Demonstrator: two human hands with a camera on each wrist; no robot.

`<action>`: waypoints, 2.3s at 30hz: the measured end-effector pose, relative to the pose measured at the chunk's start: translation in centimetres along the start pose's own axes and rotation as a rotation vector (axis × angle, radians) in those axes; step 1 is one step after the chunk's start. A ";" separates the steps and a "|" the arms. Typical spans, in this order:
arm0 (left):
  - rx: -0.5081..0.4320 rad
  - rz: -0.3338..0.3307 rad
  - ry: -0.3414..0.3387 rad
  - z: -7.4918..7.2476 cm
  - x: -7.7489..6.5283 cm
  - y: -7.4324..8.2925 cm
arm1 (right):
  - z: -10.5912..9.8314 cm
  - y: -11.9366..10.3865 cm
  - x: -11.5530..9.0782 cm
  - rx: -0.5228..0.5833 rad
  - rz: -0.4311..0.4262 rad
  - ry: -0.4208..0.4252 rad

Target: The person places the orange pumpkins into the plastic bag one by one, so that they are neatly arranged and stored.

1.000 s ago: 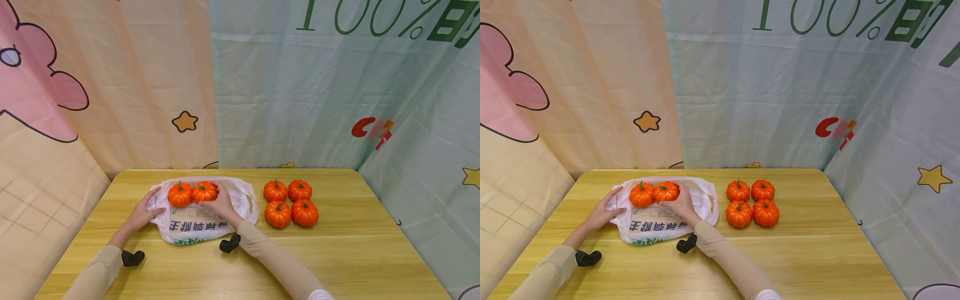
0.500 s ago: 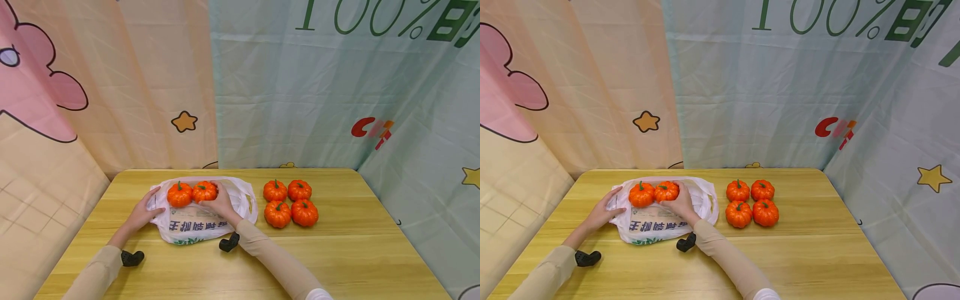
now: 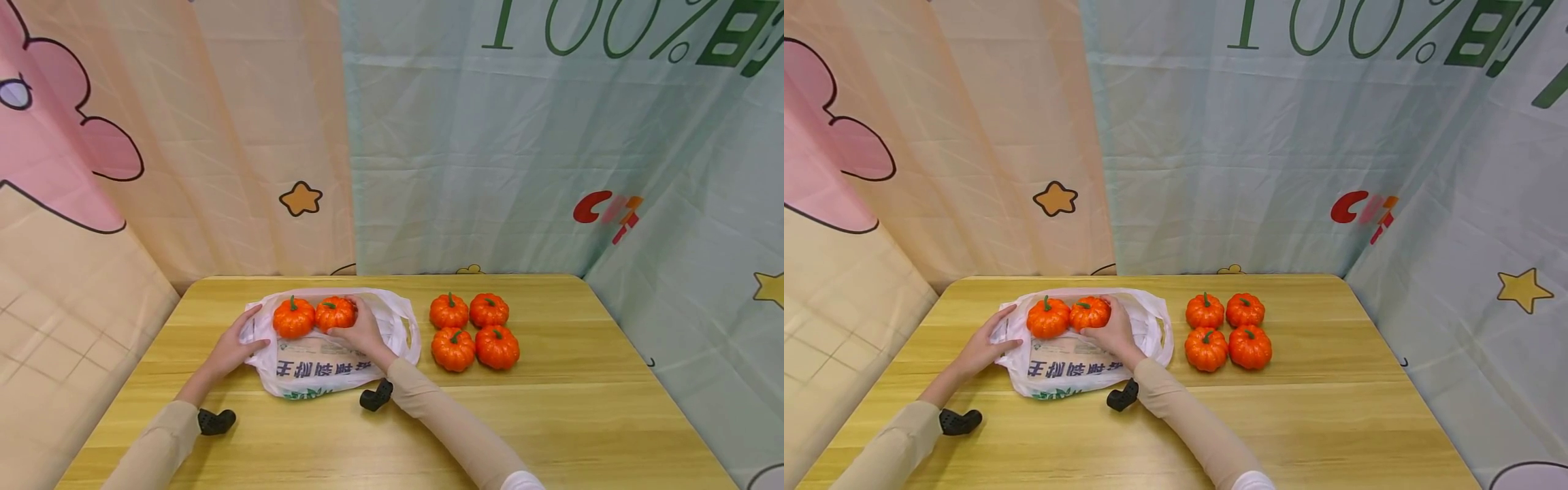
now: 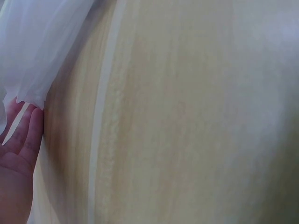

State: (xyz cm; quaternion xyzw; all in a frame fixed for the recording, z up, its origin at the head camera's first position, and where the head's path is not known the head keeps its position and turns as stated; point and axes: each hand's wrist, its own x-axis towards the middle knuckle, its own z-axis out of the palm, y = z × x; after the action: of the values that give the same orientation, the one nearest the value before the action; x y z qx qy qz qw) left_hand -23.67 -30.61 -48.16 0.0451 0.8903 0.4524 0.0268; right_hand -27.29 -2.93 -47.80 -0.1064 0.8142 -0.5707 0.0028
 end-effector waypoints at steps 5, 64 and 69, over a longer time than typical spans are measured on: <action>0.005 0.004 0.002 0.1 -0.1 0.1 | -0.5 0.1 -0.2 0.009 -0.012 0.006; 0.001 0.016 0.003 0.2 -0.3 0.0 | -17.0 0.6 -8.6 -0.166 -0.263 0.306; -0.004 0.017 0.002 0.2 -0.3 0.0 | -18.8 1.3 -9.2 -0.176 -0.239 0.317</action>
State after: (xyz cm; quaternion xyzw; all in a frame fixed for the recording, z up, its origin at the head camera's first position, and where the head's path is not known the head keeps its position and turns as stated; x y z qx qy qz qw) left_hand -23.37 -30.48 -48.26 0.0518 0.8889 0.4545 0.0221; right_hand -20.92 16.62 -43.52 -0.1109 0.8329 -0.5032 -0.2021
